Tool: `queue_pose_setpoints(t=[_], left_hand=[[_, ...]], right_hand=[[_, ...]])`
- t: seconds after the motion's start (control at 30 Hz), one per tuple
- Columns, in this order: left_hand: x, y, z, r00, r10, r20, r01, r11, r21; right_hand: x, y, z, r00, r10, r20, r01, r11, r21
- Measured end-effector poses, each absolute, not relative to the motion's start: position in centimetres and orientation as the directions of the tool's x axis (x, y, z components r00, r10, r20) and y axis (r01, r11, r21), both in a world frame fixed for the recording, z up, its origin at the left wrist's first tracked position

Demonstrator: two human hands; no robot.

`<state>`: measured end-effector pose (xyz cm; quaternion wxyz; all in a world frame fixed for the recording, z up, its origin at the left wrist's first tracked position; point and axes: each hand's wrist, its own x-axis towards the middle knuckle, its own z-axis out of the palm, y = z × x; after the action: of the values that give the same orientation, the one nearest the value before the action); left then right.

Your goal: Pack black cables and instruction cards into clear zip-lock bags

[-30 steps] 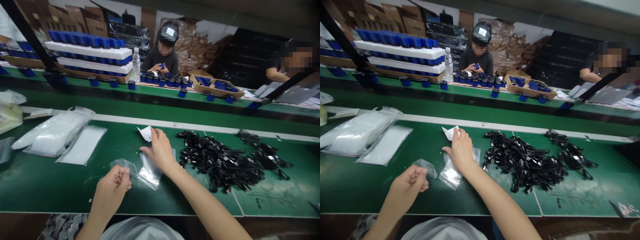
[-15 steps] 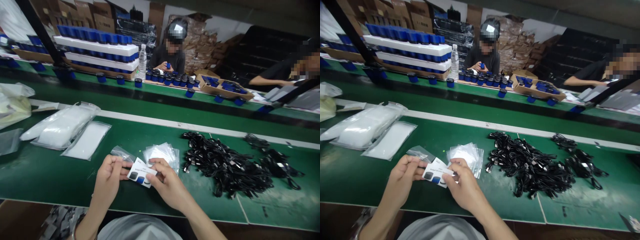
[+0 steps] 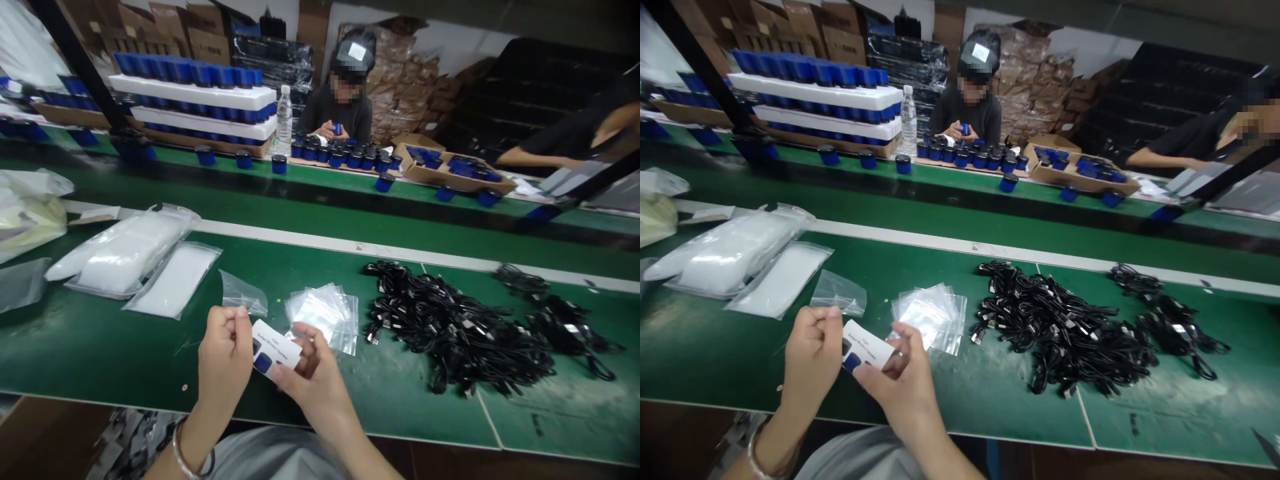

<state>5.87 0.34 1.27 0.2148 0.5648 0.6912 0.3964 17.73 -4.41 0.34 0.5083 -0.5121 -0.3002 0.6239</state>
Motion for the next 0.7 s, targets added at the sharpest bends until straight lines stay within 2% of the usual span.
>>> queue_pose_setpoints(t=[0.07,0.13,0.2,0.23,0.3,0.33,0.4,0.5,0.6,0.7], left_hand=[[6.0,0.4,1.3,-0.234,0.959,0.158,0.639,0.029,0.769],[6.0,0.3,1.4,-0.201,0.966,0.163,0.672,0.015,0.741],[5.9,0.2,1.5,-0.179,0.969,0.171,0.709,0.007,0.706],[6.0,0.1,1.6,-0.165,0.970,0.177,0.726,-0.002,0.687],[6.1,0.0,1.8,-0.116,0.975,0.187,0.753,-0.036,0.657],[6.2,-0.2,1.9,-0.084,0.978,0.192,0.763,-0.061,0.644],[6.4,-0.4,2.2,-0.024,0.978,0.206,0.776,-0.112,0.621],[6.9,-0.9,2.3,0.030,0.970,0.242,0.802,-0.168,0.573],[7.3,-1.4,1.6,0.099,0.955,0.281,0.831,-0.234,0.504],[7.7,-2.0,0.7,0.238,0.927,0.289,0.825,-0.350,0.443]], right_hand=[[17.8,-4.5,0.2,-0.096,0.905,-0.415,-0.314,-0.423,-0.850],[18.2,-4.7,0.3,-0.060,0.919,-0.389,-0.135,-0.393,-0.910],[18.9,-4.9,0.6,0.094,0.984,-0.152,0.121,-0.163,-0.979],[19.3,-5.0,0.7,0.142,0.990,0.026,0.242,-0.010,-0.970],[19.9,-5.1,0.7,0.126,0.931,0.342,0.398,0.268,-0.877],[20.1,-5.2,0.7,0.090,0.894,0.440,0.433,0.363,-0.825],[20.3,-5.2,0.4,0.023,0.846,0.533,0.489,0.455,-0.744],[20.2,-5.2,0.0,-0.008,0.855,0.519,0.606,0.417,-0.678],[20.2,-5.1,0.1,-0.001,0.907,0.422,0.699,0.302,-0.648],[20.5,-4.8,0.8,0.006,0.956,0.292,0.743,0.192,-0.641]])
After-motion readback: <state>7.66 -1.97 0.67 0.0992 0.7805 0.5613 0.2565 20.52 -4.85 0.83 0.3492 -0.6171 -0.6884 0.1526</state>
